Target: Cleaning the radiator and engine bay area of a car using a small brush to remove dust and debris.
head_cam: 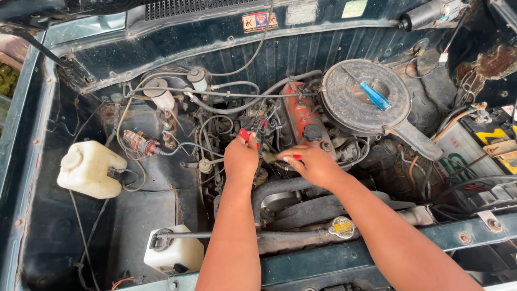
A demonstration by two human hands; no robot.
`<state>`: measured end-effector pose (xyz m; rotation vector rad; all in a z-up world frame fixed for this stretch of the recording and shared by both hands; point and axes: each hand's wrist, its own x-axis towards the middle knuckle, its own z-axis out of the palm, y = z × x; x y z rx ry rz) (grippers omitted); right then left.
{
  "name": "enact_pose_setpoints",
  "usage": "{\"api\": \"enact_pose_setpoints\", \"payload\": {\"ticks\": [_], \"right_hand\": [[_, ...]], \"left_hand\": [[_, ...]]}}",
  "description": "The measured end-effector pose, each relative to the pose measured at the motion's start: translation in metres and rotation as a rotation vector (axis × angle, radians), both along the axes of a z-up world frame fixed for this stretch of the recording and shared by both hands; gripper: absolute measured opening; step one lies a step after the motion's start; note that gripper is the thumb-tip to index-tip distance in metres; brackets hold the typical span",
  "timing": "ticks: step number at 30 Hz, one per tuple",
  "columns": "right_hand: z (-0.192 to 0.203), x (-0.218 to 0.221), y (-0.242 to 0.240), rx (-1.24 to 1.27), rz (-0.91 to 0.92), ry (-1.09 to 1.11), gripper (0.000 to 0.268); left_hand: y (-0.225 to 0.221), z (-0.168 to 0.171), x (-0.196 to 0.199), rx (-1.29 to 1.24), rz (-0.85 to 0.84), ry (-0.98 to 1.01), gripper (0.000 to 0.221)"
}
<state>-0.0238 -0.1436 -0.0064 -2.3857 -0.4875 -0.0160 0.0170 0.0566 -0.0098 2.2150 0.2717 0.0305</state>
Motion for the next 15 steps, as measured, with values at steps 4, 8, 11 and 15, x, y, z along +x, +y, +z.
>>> {"api": "enact_pose_setpoints", "payload": {"ticks": [4, 8, 11, 15], "right_hand": [[-0.015, 0.011, -0.011, -0.122, -0.068, -0.032, 0.041], [-0.009, 0.003, -0.011, -0.086, -0.057, -0.031, 0.035], [-0.003, 0.004, -0.013, -0.156, -0.105, -0.065, 0.041], [0.013, 0.003, -0.013, -0.033, -0.178, -0.133, 0.045]], "left_hand": [[0.001, 0.005, -0.001, 0.082, -0.007, 0.023, 0.039], [-0.001, 0.020, -0.009, 0.081, -0.019, 0.014, 0.041], [-0.006, 0.025, -0.011, 0.049, -0.045, 0.030, 0.043], [-0.006, -0.021, 0.008, 0.123, -0.157, 0.098, 0.044]]}}
